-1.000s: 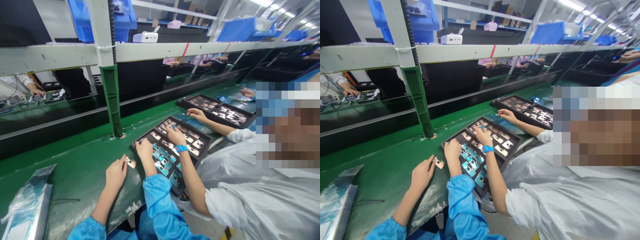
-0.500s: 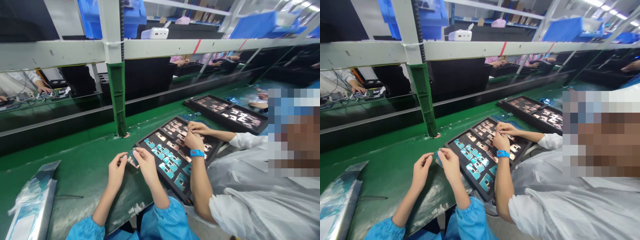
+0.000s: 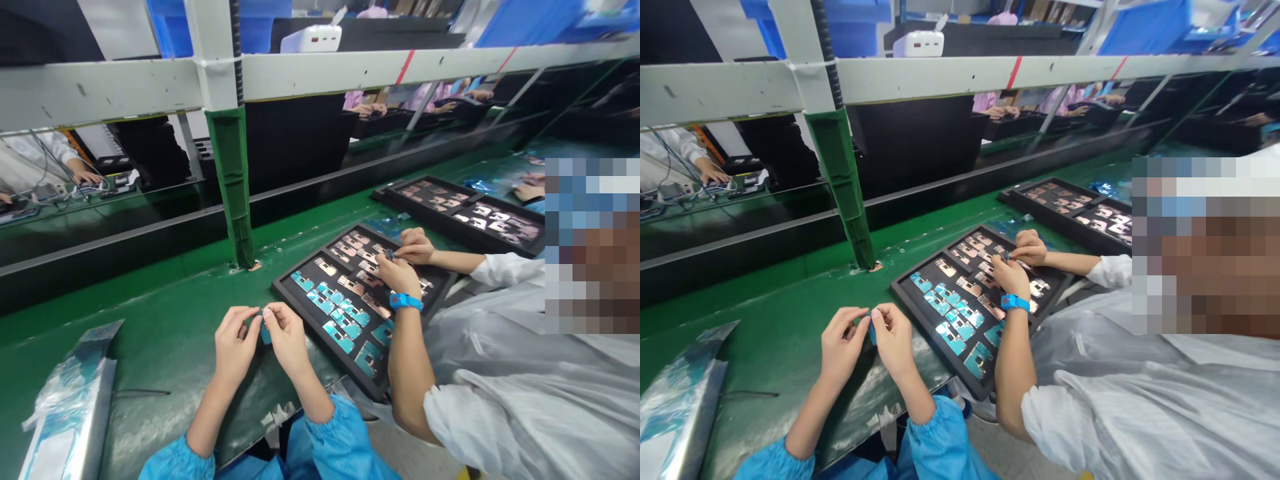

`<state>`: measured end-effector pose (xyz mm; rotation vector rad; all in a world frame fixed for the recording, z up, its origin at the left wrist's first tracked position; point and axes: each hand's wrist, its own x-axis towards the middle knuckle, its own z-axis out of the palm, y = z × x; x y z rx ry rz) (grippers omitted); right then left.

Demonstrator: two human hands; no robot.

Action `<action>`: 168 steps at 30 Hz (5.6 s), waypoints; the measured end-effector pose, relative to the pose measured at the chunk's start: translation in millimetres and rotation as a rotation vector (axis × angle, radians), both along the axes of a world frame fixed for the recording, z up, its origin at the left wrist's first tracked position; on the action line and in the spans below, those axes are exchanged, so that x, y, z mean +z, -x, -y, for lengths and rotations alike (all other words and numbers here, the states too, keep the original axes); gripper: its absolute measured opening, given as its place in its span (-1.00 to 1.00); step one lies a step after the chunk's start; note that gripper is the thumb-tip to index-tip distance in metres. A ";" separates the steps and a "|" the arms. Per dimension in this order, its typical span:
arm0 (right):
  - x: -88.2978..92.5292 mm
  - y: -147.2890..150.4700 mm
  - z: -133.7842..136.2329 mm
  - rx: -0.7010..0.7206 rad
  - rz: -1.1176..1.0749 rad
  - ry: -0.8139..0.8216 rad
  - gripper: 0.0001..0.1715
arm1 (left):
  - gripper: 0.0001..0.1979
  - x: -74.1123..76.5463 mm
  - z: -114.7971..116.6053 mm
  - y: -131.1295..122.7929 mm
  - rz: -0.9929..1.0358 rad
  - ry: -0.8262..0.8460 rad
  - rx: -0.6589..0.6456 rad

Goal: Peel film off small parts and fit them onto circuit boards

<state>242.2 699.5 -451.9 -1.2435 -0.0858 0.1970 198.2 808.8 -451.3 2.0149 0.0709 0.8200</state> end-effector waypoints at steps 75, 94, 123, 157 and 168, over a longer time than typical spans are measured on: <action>-15.3 8.8 5.0 0.042 -0.300 -0.276 -0.50 | -0.81 -24.1 18.8 4.9 0.148 -0.419 0.129; -16.9 8.5 11.8 0.101 -0.358 -0.412 -0.56 | -0.74 -16.5 22.7 5.2 0.164 -0.516 0.190; 63.2 55.6 88.0 0.498 -0.513 -0.805 -0.66 | -0.88 95.9 76.7 56.1 -0.091 -0.182 0.128; 42.9 -83.2 153.2 0.263 -0.396 -0.778 -0.61 | -0.51 81.6 85.8 51.9 0.199 -0.856 0.052; 54.7 8.2 108.9 0.339 -0.429 -0.839 -0.67 | -0.47 79.1 78.7 55.0 0.194 -0.901 0.040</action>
